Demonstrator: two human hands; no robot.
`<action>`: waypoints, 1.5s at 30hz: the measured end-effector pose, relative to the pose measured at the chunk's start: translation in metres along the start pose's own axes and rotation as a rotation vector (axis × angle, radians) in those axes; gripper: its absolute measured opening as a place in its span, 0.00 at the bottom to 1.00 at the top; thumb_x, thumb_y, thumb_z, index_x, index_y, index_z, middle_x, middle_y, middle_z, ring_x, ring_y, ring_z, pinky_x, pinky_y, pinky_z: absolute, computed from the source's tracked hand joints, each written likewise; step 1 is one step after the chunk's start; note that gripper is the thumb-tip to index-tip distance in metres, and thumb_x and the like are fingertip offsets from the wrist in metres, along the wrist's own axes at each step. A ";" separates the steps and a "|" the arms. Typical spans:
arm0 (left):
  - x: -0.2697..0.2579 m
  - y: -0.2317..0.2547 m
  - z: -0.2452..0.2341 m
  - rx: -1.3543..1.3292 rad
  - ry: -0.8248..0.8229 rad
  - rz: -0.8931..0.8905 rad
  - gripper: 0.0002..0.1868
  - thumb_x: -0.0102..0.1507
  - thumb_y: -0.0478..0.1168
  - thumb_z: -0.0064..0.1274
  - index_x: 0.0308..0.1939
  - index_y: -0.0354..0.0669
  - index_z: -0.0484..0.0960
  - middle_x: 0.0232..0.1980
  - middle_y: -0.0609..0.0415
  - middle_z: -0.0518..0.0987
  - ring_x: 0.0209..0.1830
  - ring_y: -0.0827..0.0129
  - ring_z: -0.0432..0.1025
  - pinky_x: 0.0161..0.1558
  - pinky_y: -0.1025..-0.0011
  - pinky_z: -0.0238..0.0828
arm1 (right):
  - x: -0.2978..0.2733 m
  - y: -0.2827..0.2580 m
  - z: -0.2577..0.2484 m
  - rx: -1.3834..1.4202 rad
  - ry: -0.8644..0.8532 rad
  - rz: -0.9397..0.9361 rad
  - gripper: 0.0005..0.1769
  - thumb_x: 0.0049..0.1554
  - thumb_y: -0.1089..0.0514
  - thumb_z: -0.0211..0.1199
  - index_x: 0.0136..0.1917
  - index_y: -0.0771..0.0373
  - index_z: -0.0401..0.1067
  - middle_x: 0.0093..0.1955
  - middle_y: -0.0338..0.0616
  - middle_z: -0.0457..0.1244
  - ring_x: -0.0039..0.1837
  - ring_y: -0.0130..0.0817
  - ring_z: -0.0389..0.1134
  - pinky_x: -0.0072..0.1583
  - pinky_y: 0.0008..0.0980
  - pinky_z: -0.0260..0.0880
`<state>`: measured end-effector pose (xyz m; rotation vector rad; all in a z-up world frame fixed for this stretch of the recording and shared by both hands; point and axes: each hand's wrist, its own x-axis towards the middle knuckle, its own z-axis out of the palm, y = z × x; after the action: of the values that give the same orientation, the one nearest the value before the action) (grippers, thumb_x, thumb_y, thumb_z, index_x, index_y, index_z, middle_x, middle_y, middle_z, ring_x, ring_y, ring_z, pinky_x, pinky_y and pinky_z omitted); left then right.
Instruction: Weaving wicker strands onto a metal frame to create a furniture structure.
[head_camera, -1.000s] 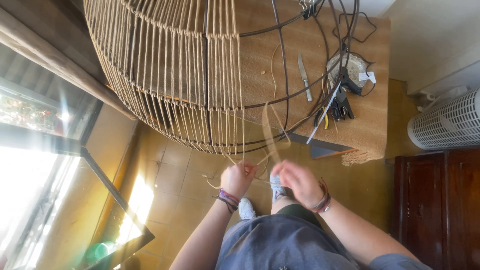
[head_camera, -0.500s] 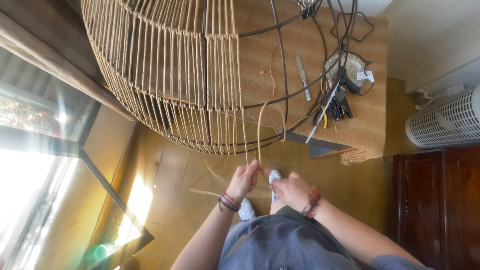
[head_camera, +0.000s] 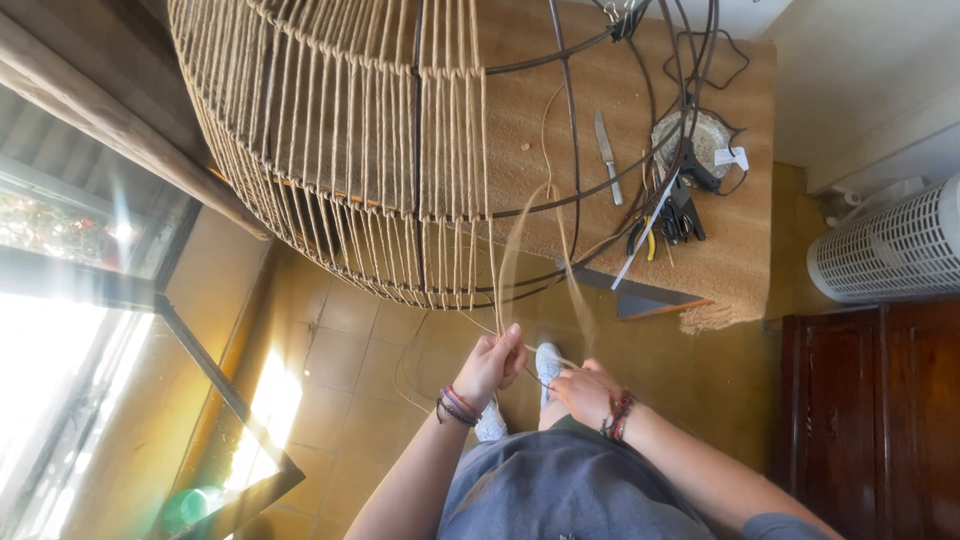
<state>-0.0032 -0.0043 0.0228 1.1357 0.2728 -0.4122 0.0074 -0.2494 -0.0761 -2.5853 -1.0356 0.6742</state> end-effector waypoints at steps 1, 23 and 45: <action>0.013 -0.011 -0.011 -0.003 0.003 0.007 0.36 0.75 0.58 0.40 0.19 0.36 0.74 0.13 0.64 0.48 0.05 0.78 0.52 0.11 0.81 0.50 | 0.002 -0.026 -0.043 -0.006 0.000 -0.005 0.12 0.63 0.39 0.53 0.46 0.44 0.71 0.43 0.32 0.70 0.53 0.35 0.71 0.62 0.40 0.57; 0.095 -0.086 -0.027 -0.190 0.611 0.329 0.10 0.72 0.40 0.50 0.52 0.43 0.84 0.27 0.62 0.74 0.21 0.84 0.60 0.25 0.86 0.59 | 0.015 -0.022 -0.083 0.046 -0.062 0.104 0.18 0.62 0.40 0.55 0.61 0.46 0.72 0.54 0.35 0.68 0.58 0.40 0.72 0.64 0.47 0.66; 0.092 -0.084 -0.021 -0.161 0.698 0.486 0.12 0.71 0.35 0.48 0.37 0.35 0.84 0.19 0.60 0.69 0.20 0.81 0.61 0.24 0.82 0.60 | 0.168 -0.019 -0.143 0.281 0.224 -0.124 0.05 0.61 0.53 0.60 0.47 0.53 0.76 0.40 0.40 0.69 0.44 0.43 0.73 0.46 0.38 0.74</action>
<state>0.0413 -0.0315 -0.0922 1.1122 0.6074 0.4454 0.1770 -0.1297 0.0007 -2.2729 -0.9452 0.4508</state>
